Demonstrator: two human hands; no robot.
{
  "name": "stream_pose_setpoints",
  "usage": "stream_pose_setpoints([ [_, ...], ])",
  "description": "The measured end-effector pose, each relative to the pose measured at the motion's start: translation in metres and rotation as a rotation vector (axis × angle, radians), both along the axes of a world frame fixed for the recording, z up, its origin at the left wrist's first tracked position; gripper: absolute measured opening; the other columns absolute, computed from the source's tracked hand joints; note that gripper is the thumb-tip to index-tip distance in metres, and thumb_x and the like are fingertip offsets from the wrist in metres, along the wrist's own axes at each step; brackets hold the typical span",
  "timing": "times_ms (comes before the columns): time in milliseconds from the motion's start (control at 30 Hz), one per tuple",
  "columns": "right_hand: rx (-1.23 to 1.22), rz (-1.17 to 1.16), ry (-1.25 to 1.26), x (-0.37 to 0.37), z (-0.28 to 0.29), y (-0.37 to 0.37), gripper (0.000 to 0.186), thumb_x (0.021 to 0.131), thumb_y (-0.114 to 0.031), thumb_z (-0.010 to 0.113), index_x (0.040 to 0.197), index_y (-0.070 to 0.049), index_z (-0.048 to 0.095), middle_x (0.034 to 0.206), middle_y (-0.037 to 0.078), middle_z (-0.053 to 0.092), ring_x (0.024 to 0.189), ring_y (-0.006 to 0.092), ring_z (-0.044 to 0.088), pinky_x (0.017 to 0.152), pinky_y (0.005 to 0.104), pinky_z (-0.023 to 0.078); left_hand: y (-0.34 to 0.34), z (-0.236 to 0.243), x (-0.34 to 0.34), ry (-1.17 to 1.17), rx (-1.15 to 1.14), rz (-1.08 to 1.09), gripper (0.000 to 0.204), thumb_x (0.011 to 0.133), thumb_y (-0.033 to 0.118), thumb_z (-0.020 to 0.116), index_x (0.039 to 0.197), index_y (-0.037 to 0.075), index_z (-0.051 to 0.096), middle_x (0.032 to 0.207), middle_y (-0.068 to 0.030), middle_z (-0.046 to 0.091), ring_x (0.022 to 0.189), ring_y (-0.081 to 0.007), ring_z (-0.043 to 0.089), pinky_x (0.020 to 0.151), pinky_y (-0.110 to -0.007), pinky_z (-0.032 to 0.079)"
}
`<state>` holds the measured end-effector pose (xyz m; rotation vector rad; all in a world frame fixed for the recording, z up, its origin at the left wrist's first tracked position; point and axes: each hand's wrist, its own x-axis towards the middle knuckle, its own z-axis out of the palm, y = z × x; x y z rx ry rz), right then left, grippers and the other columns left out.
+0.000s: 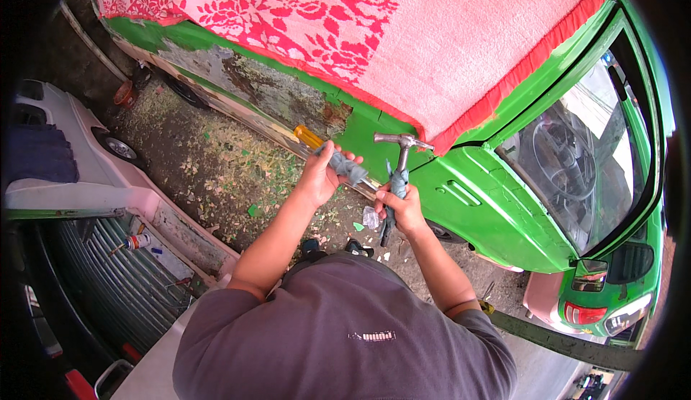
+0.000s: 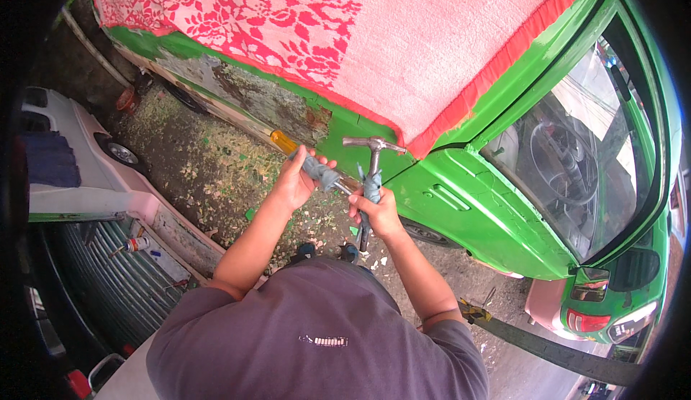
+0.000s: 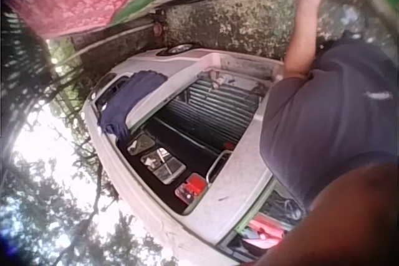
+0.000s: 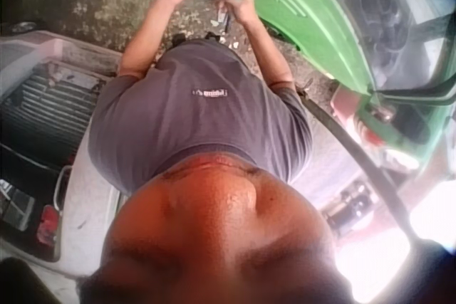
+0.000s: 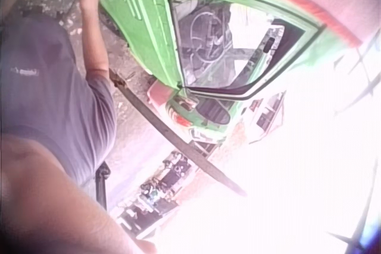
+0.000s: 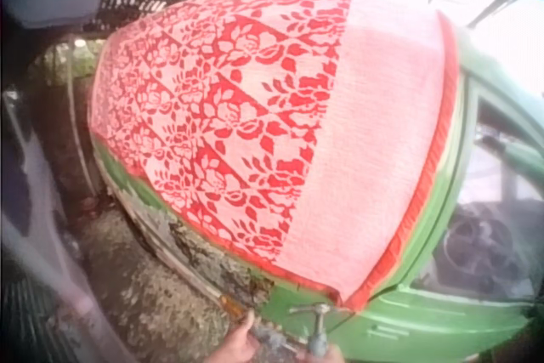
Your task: The person uses a hammer and a metal dolly to tap and smooth a damaged section on the side of a green car. The person repeatedly strikes the dolly against the car's body panel to flatten a dent.
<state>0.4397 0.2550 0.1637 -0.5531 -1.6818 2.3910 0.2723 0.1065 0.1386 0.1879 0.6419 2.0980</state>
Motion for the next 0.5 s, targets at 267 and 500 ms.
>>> stream_pose_setpoints([
  [267,-0.219,-0.007,-0.017,-0.001,0.001,0.005,0.013,0.085,-0.009,0.069,0.084,-0.001,0.058,0.062,0.01,0.061,0.046,0.0157,0.053,0.045,0.0279,0.045,-0.004,-0.016,0.002,0.123,0.124,-0.014,0.036,0.099,0.031,0.056,0.126,0.007,0.052,0.123,-0.0081,0.061,0.119,-0.0233,0.057,0.098,-0.041,0.051],
  [500,-0.214,-0.027,0.026,0.003,0.003,-0.002,0.014,0.085,-0.008,0.069,0.083,-0.001,0.057,0.063,0.011,0.061,0.047,0.0163,0.054,0.045,0.0284,0.044,0.009,-0.028,0.004,0.066,0.035,0.221,0.031,0.093,0.033,0.066,0.115,0.011,0.058,0.112,-0.0031,0.064,0.107,-0.0188,0.061,0.092,-0.038,0.051],
])
